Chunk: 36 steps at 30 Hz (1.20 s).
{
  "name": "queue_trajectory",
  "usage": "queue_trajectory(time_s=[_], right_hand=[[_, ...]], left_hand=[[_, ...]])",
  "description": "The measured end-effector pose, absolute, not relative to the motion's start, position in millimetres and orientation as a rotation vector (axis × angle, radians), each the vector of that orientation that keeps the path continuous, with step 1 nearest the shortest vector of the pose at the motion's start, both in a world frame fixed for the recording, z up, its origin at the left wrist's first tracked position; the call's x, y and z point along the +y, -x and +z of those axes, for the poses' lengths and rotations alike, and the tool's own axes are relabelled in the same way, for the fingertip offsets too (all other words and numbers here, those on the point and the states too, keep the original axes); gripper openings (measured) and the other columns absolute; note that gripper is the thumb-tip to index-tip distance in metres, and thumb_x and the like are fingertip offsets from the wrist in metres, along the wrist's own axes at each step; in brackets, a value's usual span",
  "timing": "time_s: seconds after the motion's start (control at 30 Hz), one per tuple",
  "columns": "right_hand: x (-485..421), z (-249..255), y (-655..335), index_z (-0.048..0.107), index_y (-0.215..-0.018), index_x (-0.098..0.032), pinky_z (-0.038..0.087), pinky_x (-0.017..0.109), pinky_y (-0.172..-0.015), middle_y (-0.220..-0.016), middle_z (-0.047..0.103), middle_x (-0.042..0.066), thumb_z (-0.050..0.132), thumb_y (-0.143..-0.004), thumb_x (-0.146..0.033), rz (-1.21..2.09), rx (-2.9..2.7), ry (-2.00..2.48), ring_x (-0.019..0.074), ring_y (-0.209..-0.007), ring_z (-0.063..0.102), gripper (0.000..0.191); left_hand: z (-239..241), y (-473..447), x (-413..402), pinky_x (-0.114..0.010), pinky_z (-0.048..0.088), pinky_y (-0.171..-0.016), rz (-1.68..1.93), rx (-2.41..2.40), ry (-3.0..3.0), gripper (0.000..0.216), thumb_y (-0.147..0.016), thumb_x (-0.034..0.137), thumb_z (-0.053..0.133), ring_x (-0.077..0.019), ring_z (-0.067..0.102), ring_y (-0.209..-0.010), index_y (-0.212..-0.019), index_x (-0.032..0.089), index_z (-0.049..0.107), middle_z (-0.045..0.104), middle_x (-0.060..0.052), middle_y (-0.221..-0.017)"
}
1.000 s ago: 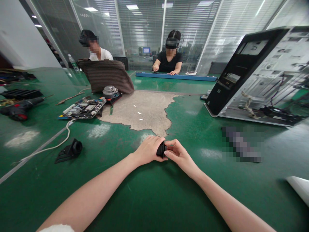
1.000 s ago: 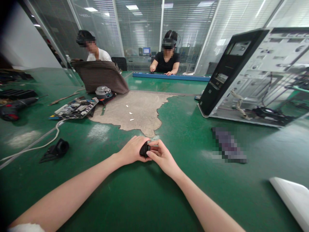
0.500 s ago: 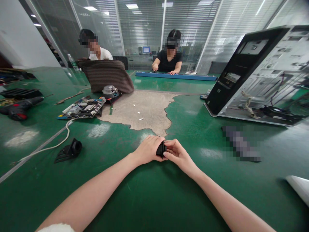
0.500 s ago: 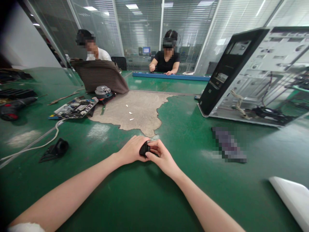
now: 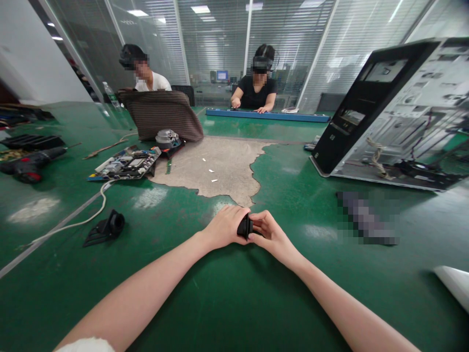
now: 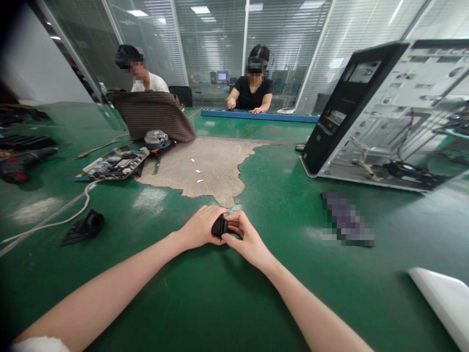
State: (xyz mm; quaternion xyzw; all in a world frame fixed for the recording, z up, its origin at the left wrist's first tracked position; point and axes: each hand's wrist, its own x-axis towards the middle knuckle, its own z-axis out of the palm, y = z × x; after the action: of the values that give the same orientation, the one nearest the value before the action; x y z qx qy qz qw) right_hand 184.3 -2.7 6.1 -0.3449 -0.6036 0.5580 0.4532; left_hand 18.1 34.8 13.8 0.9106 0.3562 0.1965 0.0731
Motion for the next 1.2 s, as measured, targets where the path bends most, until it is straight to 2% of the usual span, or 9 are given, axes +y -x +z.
queue_trajectory(time_s=[0.17,0.4,0.57,0.7,0.83,1.0,1.2], right_hand=[[-2.8,5.3,-182.3,0.047,-0.087,-0.025,0.043,0.033,-0.087,-0.09,0.053,-0.001,0.06,-0.074,-0.025,1.389,-1.434,0.878,0.0138,-0.092,0.055,0.018],[-2.6,7.3,-182.9,0.045,-0.098,-0.023,0.039,0.037,-0.093,-0.099,0.053,0.003,0.061,-0.073,-0.026,1.406,-1.422,0.942,0.0158,-0.097,0.053,0.03],[-3.1,7.6,-184.4,0.046,-0.09,-0.024,0.039,0.034,-0.093,-0.095,0.052,0.0,0.063,-0.071,-0.022,1.417,-1.462,0.856,0.0141,-0.097,0.053,0.026],[-3.0,6.9,-183.4,0.046,-0.086,-0.024,0.042,0.031,-0.088,-0.092,0.051,-0.001,0.06,-0.074,-0.026,1.397,-1.43,0.862,0.0131,-0.093,0.053,0.019],[-2.9,7.5,-182.2,0.046,-0.087,-0.024,0.044,0.032,-0.084,-0.091,0.052,0.0,0.06,-0.074,-0.029,1.394,-1.425,0.905,0.0148,-0.093,0.054,0.02],[-2.1,6.5,-183.2,0.045,-0.099,-0.023,0.042,0.037,-0.089,-0.099,0.053,0.003,0.059,-0.074,-0.028,1.394,-1.432,0.957,0.0165,-0.097,0.053,0.029],[-3.8,6.9,-183.9,0.045,-0.09,-0.024,0.04,0.036,-0.093,-0.095,0.053,0.0,0.064,-0.07,-0.022,1.399,-1.461,0.866,0.0152,-0.097,0.053,0.028]], left_hand=[[14.2,-18.9,33.7,-0.035,0.037,-0.077,0.62,1.076,-2.727,0.054,-0.064,0.045,0.062,-0.0243,0.052,-0.088,-0.106,0.017,0.042,0.056,-0.007,-0.096],[13.6,-19.2,33.9,-0.035,0.037,-0.077,0.622,1.076,-2.726,0.057,-0.063,0.044,0.063,-0.0243,0.052,-0.088,-0.107,0.016,0.041,0.056,-0.007,-0.096],[12.7,-18.5,34.3,-0.035,0.037,-0.078,0.609,1.063,-2.731,0.056,-0.062,0.041,0.064,-0.0242,0.052,-0.09,-0.107,0.017,0.041,0.055,-0.007,-0.098],[12.4,-18.9,34.5,-0.035,0.037,-0.076,0.625,1.064,-2.728,0.054,-0.064,0.046,0.061,-0.0241,0.052,-0.088,-0.105,0.017,0.042,0.056,-0.007,-0.096],[13.0,-19.2,34.4,-0.034,0.037,-0.075,0.623,1.062,-2.732,0.054,-0.063,0.048,0.062,-0.0237,0.052,-0.087,-0.103,0.017,0.042,0.056,-0.007,-0.095],[13.7,-19.5,34.1,-0.034,0.037,-0.075,0.62,1.073,-2.728,0.055,-0.063,0.046,0.062,-0.0237,0.052,-0.086,-0.105,0.017,0.041,0.056,-0.006,-0.094],[12.3,-18.0,34.9,-0.035,0.036,-0.077,0.594,1.061,-2.74,0.058,-0.061,0.04,0.065,-0.0241,0.051,-0.088,-0.108,0.017,0.04,0.055,-0.007,-0.097]])
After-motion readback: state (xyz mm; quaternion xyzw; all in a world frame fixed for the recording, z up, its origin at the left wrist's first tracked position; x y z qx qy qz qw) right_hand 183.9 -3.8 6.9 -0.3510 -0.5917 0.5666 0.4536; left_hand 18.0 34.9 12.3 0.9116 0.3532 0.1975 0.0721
